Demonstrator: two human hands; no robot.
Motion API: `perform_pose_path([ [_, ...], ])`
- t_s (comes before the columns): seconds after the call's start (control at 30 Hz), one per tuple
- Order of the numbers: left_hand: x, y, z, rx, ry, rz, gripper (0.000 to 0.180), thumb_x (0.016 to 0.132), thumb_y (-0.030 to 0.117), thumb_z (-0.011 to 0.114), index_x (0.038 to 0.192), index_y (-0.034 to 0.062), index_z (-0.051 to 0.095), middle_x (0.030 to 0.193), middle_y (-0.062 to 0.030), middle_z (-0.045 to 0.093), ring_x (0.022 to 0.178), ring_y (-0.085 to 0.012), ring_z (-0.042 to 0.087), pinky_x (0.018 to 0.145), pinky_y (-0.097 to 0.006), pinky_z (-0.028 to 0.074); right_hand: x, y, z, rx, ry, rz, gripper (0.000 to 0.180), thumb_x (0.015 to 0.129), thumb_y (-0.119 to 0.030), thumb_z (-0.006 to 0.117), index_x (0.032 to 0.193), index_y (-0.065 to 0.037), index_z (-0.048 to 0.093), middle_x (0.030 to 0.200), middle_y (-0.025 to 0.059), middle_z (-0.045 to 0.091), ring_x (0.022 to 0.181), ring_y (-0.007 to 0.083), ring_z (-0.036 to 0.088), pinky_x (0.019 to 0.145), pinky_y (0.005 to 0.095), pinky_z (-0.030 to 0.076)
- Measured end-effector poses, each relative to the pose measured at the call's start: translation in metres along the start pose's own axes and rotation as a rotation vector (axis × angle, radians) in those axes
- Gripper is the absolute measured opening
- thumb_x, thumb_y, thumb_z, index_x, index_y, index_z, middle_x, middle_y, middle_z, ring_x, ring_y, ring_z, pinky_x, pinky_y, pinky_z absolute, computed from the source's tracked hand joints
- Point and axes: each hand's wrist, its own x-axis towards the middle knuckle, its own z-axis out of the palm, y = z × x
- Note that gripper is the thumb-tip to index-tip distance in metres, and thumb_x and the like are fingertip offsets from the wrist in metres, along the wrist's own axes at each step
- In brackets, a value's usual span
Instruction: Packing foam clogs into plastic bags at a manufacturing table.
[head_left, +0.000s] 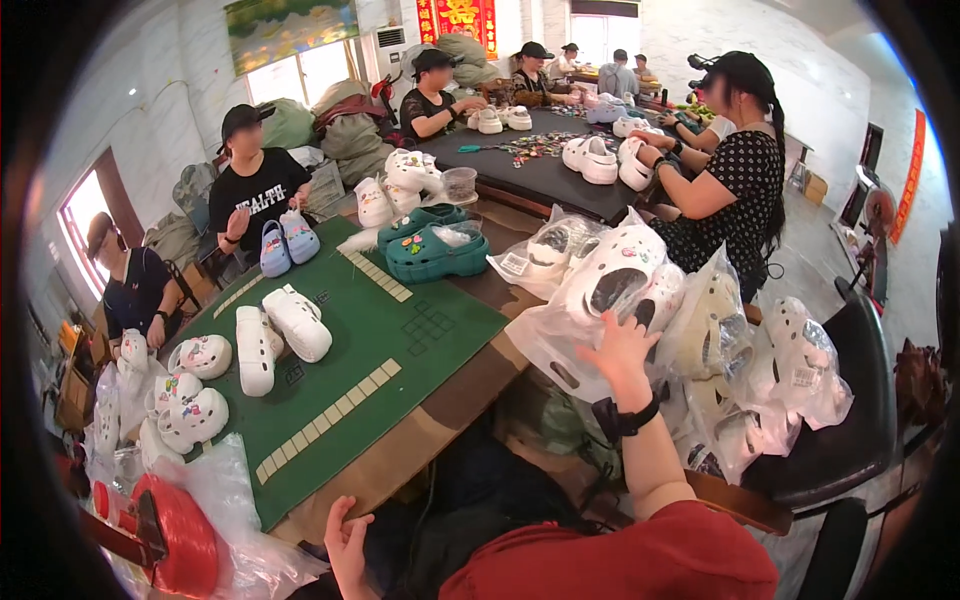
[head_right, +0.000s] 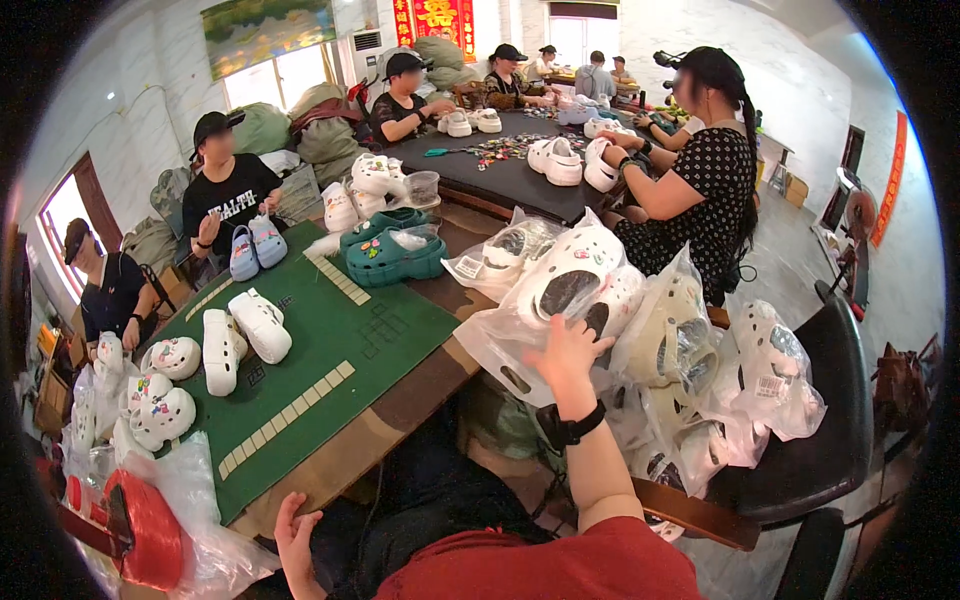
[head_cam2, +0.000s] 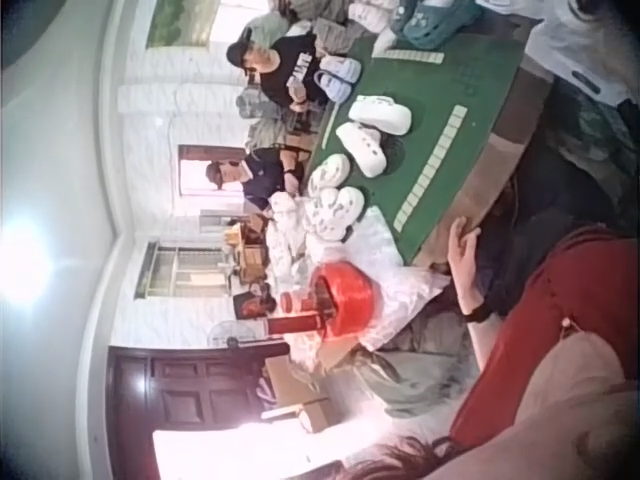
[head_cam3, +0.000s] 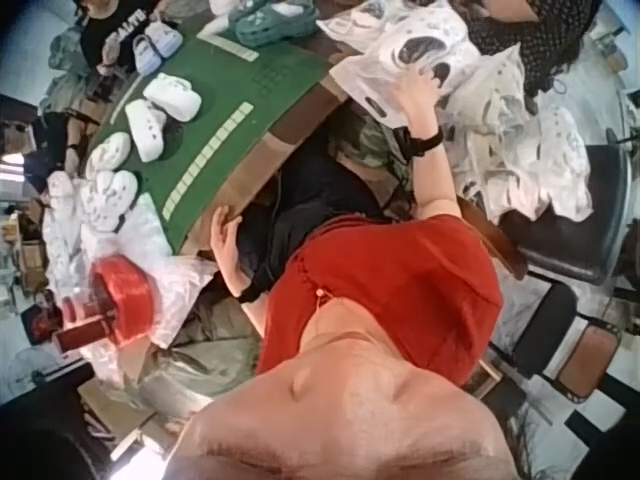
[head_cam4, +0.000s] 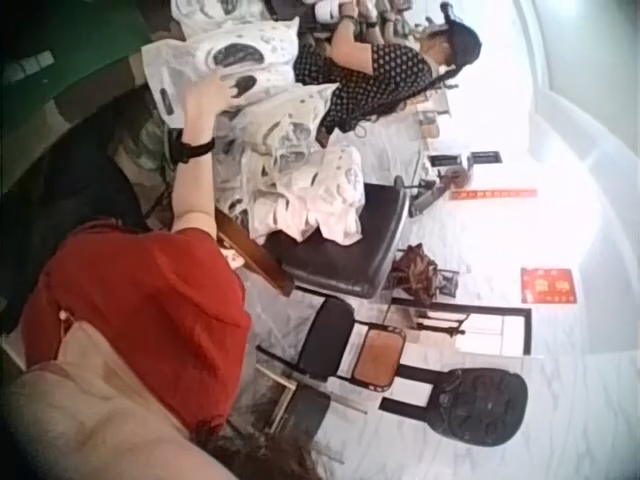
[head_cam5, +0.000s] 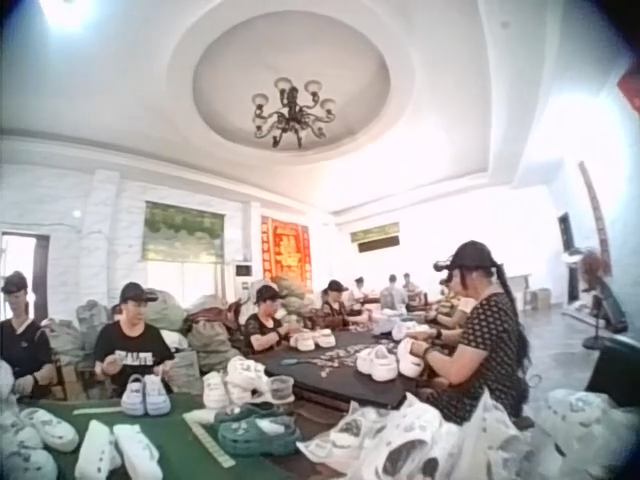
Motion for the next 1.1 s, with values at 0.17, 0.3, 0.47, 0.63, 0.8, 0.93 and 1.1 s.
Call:
perform_pose_path([
  [0.17, 0.002, -0.004, -0.001, -0.017, -0.030, 0.015, 0.053, 0.089, -0.008, 0.060, 0.140, -0.0046, 0.046, 0.132, -0.0177, 0.057, 0.094, -0.0202, 0.069, 0.092, -0.031, 0.051, -0.023, -0.010, -0.040, -0.061, -0.029, -0.065, 0.081, 0.066, -0.052, 0.082, 0.133, -0.014, 0.057, 0.113, 0.0196, 0.063, 0.112, 0.0391, 0.055, 0.107, 0.0680, 0.027],
  [0.3, 0.003, -0.006, 0.000, -0.020, -0.038, 0.021, 0.052, 0.090, -0.008, 0.059, 0.140, -0.0042, 0.046, 0.132, -0.0170, 0.057, 0.093, -0.0200, 0.069, 0.092, -0.031, 0.051, -0.034, -0.014, -0.045, 0.010, 0.129, -0.200, 0.076, 0.069, -0.053, 0.080, 0.128, -0.011, 0.059, 0.107, 0.0182, 0.065, 0.108, 0.0373, 0.056, 0.106, 0.0647, 0.029],
  [0.47, 0.000, 0.004, -0.002, -0.001, -0.004, 0.013, 0.048, 0.090, -0.006, 0.062, 0.136, -0.0038, 0.049, 0.130, -0.0136, 0.059, 0.096, -0.0199, 0.069, 0.089, -0.029, 0.052, -0.043, -0.050, -0.041, 0.164, 0.211, -0.478, 0.063, 0.073, -0.050, 0.079, 0.119, -0.010, 0.064, 0.101, 0.0129, 0.067, 0.102, 0.0326, 0.059, 0.096, 0.0518, 0.037],
  [0.63, 0.002, 0.010, 0.003, 0.034, -0.008, -0.027, 0.047, 0.090, -0.002, 0.064, 0.135, -0.0023, 0.051, 0.128, -0.0112, 0.060, 0.099, -0.0191, 0.069, 0.087, -0.027, 0.052, -0.055, -0.118, -0.034, 0.495, 0.104, -0.852, 0.043, 0.076, -0.041, 0.080, 0.104, -0.010, 0.068, 0.097, 0.0083, 0.067, 0.097, 0.0311, 0.061, 0.093, 0.0450, 0.039],
  [0.8, -0.002, 0.006, -0.001, -0.041, -0.028, -0.041, 0.047, 0.091, 0.003, 0.067, 0.135, -0.0008, 0.052, 0.125, -0.0096, 0.061, 0.100, -0.0177, 0.069, 0.085, -0.027, 0.053, -0.050, -0.210, 0.011, 0.708, -0.192, -1.123, 0.042, 0.076, -0.039, 0.080, 0.103, -0.009, 0.068, 0.101, 0.0090, 0.066, 0.101, 0.0328, 0.060, 0.090, 0.0443, 0.045],
  [0.93, -0.001, 0.040, 0.000, 0.178, -0.059, -0.038, 0.049, 0.089, 0.010, 0.072, 0.134, 0.0012, 0.054, 0.121, -0.0103, 0.063, 0.098, -0.0160, 0.068, 0.083, -0.028, 0.054, -0.044, -0.293, 0.049, 0.850, -0.437, -1.075, 0.056, 0.074, -0.042, 0.081, 0.114, -0.007, 0.064, 0.114, 0.0149, 0.062, 0.111, 0.0361, 0.059, 0.094, 0.0439, 0.048],
  [1.1, 0.052, 0.103, -0.004, 0.570, -0.029, 0.177, 0.058, 0.082, 0.026, 0.078, 0.132, 0.0059, 0.057, 0.117, -0.0143, 0.062, 0.093, -0.0246, 0.065, 0.082, -0.035, 0.054, -0.020, -0.387, 0.085, 0.783, -0.508, -0.946, 0.092, 0.069, -0.046, 0.084, 0.139, -0.003, 0.043, 0.130, 0.0266, 0.052, 0.121, 0.0412, 0.052, 0.103, 0.0453, 0.045],
])
